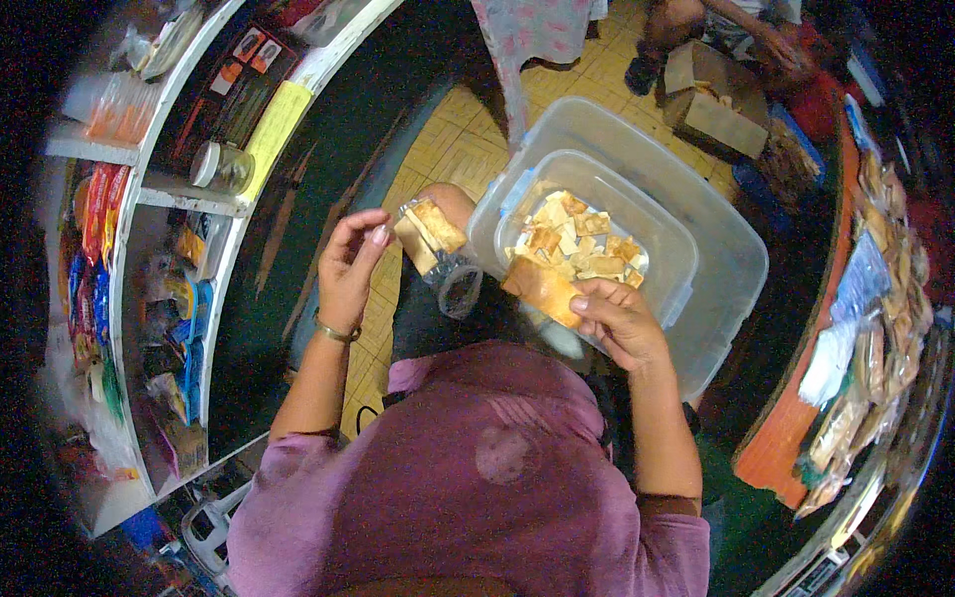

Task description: The person sits on the floor and repeatedly picks rectangular snack pieces from a clear plastic container, places them into small clear plastic bags, and sets the filled bags aside. The person handles the snacks by hand without using tools.

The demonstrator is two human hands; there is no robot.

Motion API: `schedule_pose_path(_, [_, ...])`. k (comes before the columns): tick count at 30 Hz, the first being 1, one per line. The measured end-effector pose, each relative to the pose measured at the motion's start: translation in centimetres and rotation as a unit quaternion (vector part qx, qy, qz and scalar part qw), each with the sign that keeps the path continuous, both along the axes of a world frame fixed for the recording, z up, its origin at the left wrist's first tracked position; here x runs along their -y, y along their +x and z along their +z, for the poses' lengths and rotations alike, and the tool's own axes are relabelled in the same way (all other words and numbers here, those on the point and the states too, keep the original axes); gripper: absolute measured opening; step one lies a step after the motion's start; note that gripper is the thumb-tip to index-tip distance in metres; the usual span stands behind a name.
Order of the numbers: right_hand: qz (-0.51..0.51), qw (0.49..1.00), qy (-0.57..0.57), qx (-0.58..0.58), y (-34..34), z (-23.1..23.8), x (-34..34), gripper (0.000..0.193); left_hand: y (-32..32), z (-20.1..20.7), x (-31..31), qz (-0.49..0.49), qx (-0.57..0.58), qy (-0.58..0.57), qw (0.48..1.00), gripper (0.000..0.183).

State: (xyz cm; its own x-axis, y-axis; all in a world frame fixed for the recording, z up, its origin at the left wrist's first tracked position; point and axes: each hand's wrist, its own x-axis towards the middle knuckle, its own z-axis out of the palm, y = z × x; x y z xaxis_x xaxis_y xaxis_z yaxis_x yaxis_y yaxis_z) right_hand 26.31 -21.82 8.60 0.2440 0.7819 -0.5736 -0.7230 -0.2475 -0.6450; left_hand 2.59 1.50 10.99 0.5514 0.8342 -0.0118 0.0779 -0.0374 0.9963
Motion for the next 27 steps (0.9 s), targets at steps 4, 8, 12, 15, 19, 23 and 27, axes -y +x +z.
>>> schedule_pose_path(4, [0.069, 0.994, -0.077, 0.037, -1.9, -1.8, -0.7, 0.021, -2.0, -2.3, 2.6, -0.019, -0.118, 0.028, 0.992, 0.033])
schedule_pose_path(8, [0.107, 0.988, -0.086, 0.073, -3.7, -3.1, -1.8, 0.023, -1.7, -4.1, 5.3, -0.065, -0.231, 0.068, 0.968, 0.051])
schedule_pose_path(12, [0.12, 0.978, -0.109, 0.128, -4.7, -3.3, -2.7, 0.019, -1.0, -4.6, 6.3, -0.07, -0.264, 0.116, 0.955, 0.06])
schedule_pose_path(15, [0.12, 0.975, -0.121, 0.142, -5.3, -3.2, -3.3, 0.02, -0.5, -4.8, 6.3, -0.072, -0.278, 0.13, 0.949, 0.061])
schedule_pose_path(19, [0.119, 0.973, -0.118, 0.156, -6.0, -3.4, -4.2, 0.02, 0.0, -5.0, 6.4, -0.092, -0.279, 0.169, 0.941, 0.058])
schedule_pose_path(23, [0.105, 0.973, -0.118, 0.17, -6.5, -3.7, -4.9, 0.019, 0.3, -4.8, 6.9, -0.087, -0.252, 0.218, 0.939, 0.051])
schedule_pose_path(27, [0.095, 0.979, -0.131, 0.121, -6.7, -4.1, -5.6, 0.018, 0.5, -4.5, 7.4, -0.105, -0.274, 0.219, 0.931, 0.047])
